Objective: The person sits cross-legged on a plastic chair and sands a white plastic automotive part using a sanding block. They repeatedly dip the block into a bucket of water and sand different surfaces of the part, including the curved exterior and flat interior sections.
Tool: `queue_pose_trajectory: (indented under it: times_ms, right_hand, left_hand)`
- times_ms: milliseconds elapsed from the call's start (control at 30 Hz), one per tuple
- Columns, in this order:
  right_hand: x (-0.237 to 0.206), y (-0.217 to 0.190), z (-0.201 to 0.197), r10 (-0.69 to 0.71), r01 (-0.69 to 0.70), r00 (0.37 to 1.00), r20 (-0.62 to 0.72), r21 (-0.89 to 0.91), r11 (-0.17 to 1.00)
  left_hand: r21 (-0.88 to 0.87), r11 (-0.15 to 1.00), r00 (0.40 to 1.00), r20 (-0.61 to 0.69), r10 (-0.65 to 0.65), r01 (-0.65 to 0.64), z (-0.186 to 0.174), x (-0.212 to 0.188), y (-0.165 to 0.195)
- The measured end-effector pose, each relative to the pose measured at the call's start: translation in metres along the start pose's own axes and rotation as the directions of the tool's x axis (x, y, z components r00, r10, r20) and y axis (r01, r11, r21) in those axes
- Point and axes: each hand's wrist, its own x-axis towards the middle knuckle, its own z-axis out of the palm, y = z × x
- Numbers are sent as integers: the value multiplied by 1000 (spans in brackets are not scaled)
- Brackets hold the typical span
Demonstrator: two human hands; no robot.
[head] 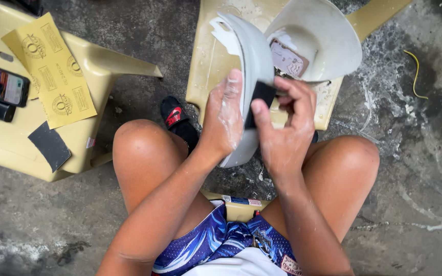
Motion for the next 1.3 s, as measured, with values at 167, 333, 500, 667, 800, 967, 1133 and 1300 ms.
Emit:
queue_pose_trajectory:
  times_ms: [167,333,500,667,800,967,1133,1300]
  right_hand:
    - [-29,4,5,15,-15,999,52,-9,1000]
    - [-31,7,7,84,-94,995,52,241,966]
    - [-24,8,5,164,-179,984,75,309,934]
    - [-15,15,1,101,-137,987,125,334,933]
    - [-2,19,-9,127,-139,990,59,532,835]
    - [-6,5,-19,63,-39,997,-44,424,905]
    - [-24,-7,-10,3,-14,998,59,190,982]
    - [-26,-9,-5,30,-37,998,52,134,990]
  left_hand:
    - [11,1000,991,-129,18,-17,-6,6,5]
    - [4,996,986,-142,87,-87,1,4,4]
    - [-94,988,988,-107,111,-121,1,1,1]
    - [-154,974,985,-68,157,-166,-1,1,-2]
    - [-322,945,998,-11,65,-65,-5,3,-1]
    - [-290,953,996,-25,85,-88,-5,1,-3]
    - [-282,945,986,-41,161,-166,3,-5,-12]
    - [-62,967,968,-56,246,-249,4,-9,-13]
